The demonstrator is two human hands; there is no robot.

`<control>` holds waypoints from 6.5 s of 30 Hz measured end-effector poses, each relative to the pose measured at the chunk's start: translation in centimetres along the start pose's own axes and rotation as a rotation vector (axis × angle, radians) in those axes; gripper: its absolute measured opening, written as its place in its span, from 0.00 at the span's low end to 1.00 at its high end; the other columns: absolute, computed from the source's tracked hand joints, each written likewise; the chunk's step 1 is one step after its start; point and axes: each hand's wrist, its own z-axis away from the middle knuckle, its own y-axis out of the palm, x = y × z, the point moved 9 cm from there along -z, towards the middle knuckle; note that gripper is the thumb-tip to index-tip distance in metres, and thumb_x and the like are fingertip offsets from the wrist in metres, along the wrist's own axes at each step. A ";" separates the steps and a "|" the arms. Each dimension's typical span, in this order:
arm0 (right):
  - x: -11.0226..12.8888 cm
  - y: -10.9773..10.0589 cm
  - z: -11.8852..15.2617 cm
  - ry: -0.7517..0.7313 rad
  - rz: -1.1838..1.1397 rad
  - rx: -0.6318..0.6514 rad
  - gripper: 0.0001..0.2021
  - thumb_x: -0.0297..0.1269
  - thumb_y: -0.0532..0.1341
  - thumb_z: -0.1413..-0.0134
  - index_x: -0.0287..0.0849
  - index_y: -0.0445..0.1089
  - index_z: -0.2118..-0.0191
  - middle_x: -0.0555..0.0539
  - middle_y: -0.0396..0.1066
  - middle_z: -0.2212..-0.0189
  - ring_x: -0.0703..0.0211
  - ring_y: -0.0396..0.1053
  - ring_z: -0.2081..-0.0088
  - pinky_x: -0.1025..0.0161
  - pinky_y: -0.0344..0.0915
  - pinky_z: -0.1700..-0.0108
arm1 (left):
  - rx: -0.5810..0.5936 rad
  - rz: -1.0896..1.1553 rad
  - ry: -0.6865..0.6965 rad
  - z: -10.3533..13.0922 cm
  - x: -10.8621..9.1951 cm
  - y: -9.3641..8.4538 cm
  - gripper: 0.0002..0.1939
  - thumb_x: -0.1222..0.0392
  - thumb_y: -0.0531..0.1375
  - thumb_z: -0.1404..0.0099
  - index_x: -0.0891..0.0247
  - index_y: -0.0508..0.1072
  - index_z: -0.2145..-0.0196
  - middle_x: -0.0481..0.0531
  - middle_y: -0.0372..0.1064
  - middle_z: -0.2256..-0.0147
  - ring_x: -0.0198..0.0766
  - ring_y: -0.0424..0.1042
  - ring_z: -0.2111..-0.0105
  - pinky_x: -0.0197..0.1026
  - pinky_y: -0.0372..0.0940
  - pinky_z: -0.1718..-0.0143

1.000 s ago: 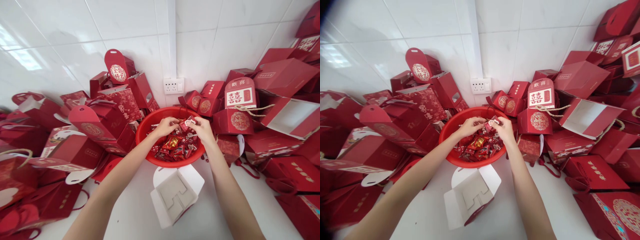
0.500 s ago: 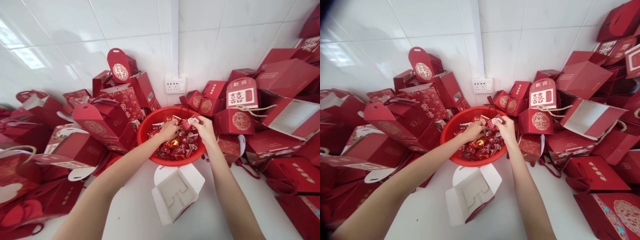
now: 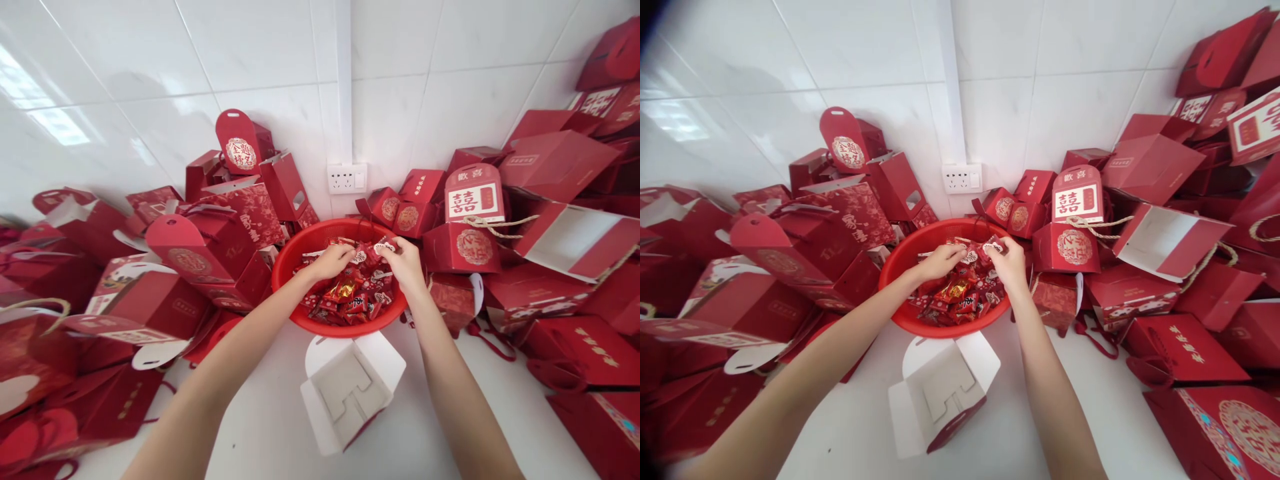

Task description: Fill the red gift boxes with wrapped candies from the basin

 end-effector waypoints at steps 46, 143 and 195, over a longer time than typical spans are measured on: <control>0.0 0.2 0.1 0.049 -0.179 -0.014 0.19 0.42 0.74 0.70 0.44 0.74 0.67 0.51 0.78 0.74 0.55 0.75 0.69 0.58 0.70 0.62 | 0.534 -0.727 -0.212 2.6 -1.4 4.2 0.19 0.62 0.66 0.45 0.63 0.79 0.54 0.62 0.78 0.55 0.55 0.76 0.51 0.47 0.69 0.52; 6.8 0.1 2.5 0.074 -0.414 0.105 0.08 0.42 0.68 0.54 0.47 0.70 0.71 0.53 0.72 0.75 0.56 0.71 0.73 0.59 0.69 0.68 | -0.367 0.724 0.020 3.4 -6.3 -4.8 0.18 0.49 0.69 0.41 0.65 0.81 0.60 0.55 0.81 0.61 0.44 0.79 0.60 0.44 0.73 0.55; 7.6 -0.4 2.6 0.182 -0.809 0.039 0.08 0.38 0.68 0.51 0.40 0.72 0.72 0.52 0.71 0.82 0.70 0.61 0.84 0.73 0.55 0.83 | -0.121 0.030 -0.297 0.0 0.4 -2.3 0.25 0.54 0.68 0.41 0.65 0.77 0.47 0.58 0.77 0.49 0.49 0.77 0.52 0.45 0.69 0.48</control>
